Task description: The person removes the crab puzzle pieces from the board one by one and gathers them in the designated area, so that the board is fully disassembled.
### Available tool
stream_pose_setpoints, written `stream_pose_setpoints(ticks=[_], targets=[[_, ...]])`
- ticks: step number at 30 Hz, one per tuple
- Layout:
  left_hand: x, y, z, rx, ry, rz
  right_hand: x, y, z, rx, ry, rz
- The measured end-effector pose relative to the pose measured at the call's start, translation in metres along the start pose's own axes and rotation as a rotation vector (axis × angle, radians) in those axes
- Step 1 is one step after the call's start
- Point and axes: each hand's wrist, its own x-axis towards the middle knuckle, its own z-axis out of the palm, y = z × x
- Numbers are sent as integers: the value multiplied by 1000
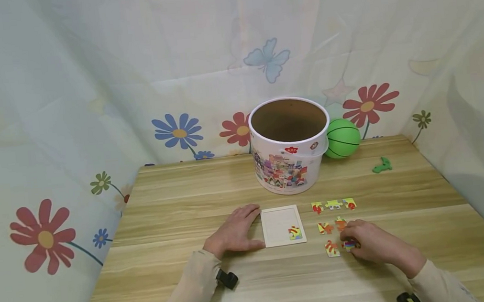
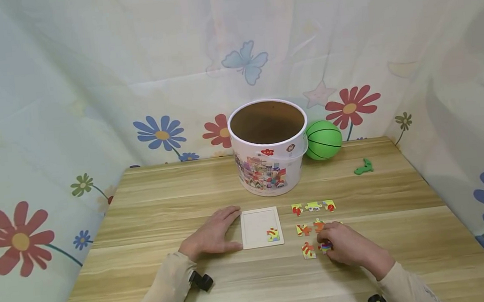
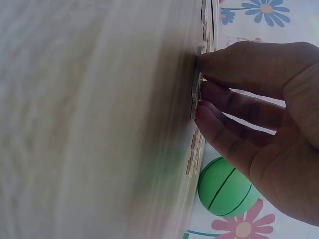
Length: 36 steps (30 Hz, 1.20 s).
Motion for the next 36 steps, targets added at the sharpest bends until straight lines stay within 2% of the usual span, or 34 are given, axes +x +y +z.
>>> stream_pose_setpoints(ticks=[10, 15, 19, 26, 32, 36], targets=[[-1, 0, 1, 5, 7, 3, 0, 2, -2, -1, 5, -23], [-1, 0, 0, -1, 12, 6, 2, 2, -6, -31, 65, -77], [-1, 0, 0, -2, 16, 12, 7, -1, -10, -42, 94, -83], [-1, 0, 1, 5, 13, 13, 22, -8, -14, 23, 14, 2], [-1, 0, 0, -2, 11, 12, 36, -14, -14, 15, 44, -51], [-1, 1, -1, 1, 14, 14, 44, -20, -15, 14, 36, -43]])
